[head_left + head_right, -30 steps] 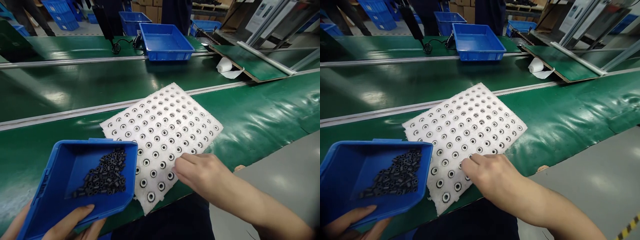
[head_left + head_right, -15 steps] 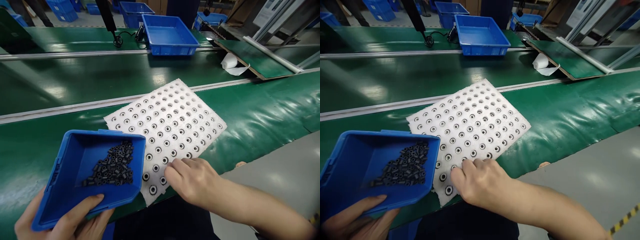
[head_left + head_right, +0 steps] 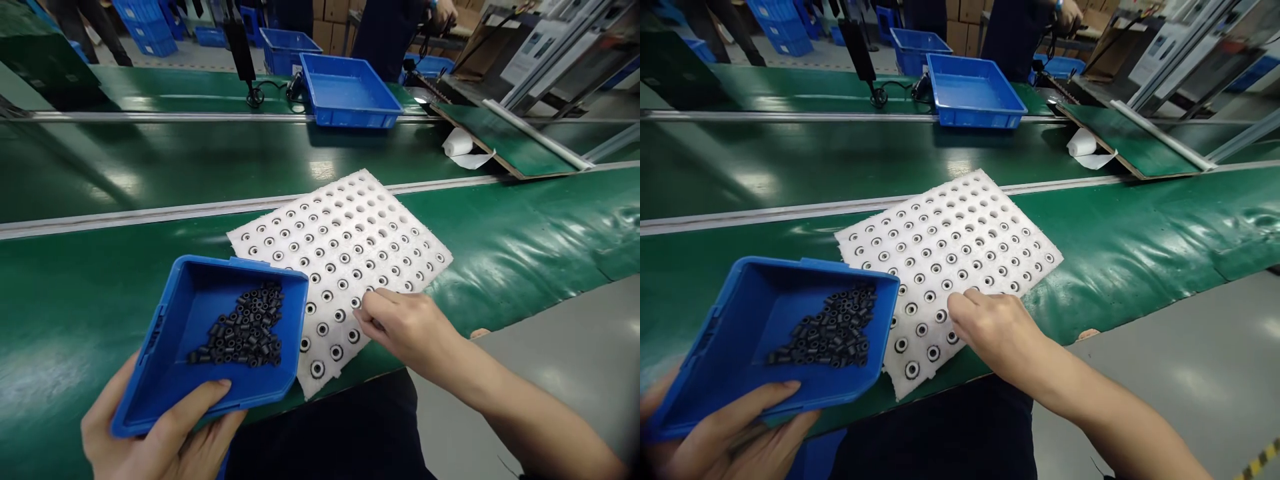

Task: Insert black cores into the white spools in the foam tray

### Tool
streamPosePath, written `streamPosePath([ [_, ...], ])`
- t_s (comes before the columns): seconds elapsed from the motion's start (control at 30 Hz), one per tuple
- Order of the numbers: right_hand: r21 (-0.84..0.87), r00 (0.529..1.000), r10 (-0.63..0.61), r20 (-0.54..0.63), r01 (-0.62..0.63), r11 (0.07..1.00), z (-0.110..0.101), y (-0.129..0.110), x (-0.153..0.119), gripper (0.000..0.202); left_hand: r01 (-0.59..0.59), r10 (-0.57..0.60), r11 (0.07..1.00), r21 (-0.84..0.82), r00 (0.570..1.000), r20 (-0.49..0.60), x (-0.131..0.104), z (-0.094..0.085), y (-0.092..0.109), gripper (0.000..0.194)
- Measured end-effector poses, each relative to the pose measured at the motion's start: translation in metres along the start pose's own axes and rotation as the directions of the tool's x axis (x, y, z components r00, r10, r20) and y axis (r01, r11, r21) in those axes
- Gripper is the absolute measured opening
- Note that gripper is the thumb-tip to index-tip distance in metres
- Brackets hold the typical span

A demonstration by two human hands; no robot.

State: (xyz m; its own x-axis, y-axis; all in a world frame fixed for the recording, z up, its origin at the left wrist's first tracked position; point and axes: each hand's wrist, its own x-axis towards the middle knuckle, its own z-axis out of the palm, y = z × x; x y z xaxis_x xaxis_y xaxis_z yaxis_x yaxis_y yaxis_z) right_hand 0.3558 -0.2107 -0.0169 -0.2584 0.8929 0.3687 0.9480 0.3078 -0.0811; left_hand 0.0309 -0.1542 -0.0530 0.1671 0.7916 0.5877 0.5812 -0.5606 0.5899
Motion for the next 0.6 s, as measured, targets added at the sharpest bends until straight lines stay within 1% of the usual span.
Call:
streamPosePath([
  [0.03, 0.012, 1.0, 0.006, 0.007, -0.007, 1.0, -0.002, 0.003, -0.001, 0.028, -0.014, 0.014, 1.0, 0.002, 1.0, 0.008, 0.004, 0.002, 0.009, 0.026],
  [0.07, 0.022, 1.0, 0.01, 0.014, -0.011, 1.0, -0.004, 0.005, -0.001, 0.028, 0.003, -0.003, 1.0, -0.006, 1.0, 0.001, 0.006, 0.005, 0.017, 0.028],
  [0.17, 0.042, 0.998, 0.007, 0.065, -0.01, 0.999, -0.014, 0.006, 0.005, 0.027, 0.119, -0.12, 0.992, -0.042, 0.992, -0.034, 0.009, 0.018, 0.039, 0.044],
  [0.23, 0.055, 0.992, -0.014, 0.121, 0.007, 0.998, -0.021, 0.005, 0.013, 0.025, 0.141, -0.142, 0.989, -0.047, 0.99, -0.015, 0.009, 0.024, 0.048, 0.046],
  [0.3, 0.104, 0.989, -0.01, 0.145, -0.005, 0.995, -0.026, 0.007, 0.02, 0.025, 0.132, -0.131, 0.99, -0.04, 0.991, 0.021, 0.007, 0.025, 0.05, 0.043],
  [0.33, 0.156, 0.99, 0.018, 0.137, -0.04, 0.987, -0.028, 0.009, 0.021, 0.025, 0.123, -0.122, 0.992, -0.032, 0.992, 0.036, 0.006, 0.023, 0.049, 0.041],
  [0.4, 0.299, 0.985, 0.136, 0.103, -0.162, 0.94, -0.028, 0.017, 0.018, 0.025, 0.105, -0.104, 0.994, -0.005, 0.993, 0.054, 0.004, 0.016, 0.042, 0.036],
  [0.43, 0.376, 0.972, 0.217, 0.09, -0.235, 0.896, -0.026, 0.022, 0.013, 0.025, 0.094, -0.095, 0.995, 0.015, 0.994, 0.056, 0.002, 0.012, 0.038, 0.032],
  [0.47, 0.442, 0.948, 0.305, 0.086, -0.311, 0.842, -0.024, 0.026, 0.005, 0.024, 0.082, -0.084, 0.996, 0.039, 0.995, 0.059, 0.0, 0.008, 0.034, 0.027],
  [0.5, 0.499, 0.913, 0.399, 0.082, -0.385, 0.776, -0.021, 0.03, -0.003, 0.023, 0.068, -0.072, 0.996, 0.065, 0.995, 0.063, -0.002, 0.005, 0.029, 0.024],
  [0.53, 0.568, 0.861, 0.502, 0.078, -0.452, 0.688, -0.017, 0.033, -0.013, 0.024, 0.053, -0.059, 0.995, 0.087, 0.996, 0.068, -0.004, 0.002, 0.025, 0.024],
  [0.57, 0.646, 0.795, 0.602, 0.074, -0.498, 0.578, -0.012, 0.035, -0.024, 0.026, 0.04, -0.048, 0.993, 0.107, 0.996, 0.076, -0.005, 0.0, 0.021, 0.026],
  [0.6, 0.721, 0.72, 0.689, 0.075, -0.516, 0.462, -0.005, 0.035, -0.034, 0.029, 0.023, -0.033, 0.992, 0.121, 0.995, 0.089, -0.006, -0.001, 0.017, 0.029],
])
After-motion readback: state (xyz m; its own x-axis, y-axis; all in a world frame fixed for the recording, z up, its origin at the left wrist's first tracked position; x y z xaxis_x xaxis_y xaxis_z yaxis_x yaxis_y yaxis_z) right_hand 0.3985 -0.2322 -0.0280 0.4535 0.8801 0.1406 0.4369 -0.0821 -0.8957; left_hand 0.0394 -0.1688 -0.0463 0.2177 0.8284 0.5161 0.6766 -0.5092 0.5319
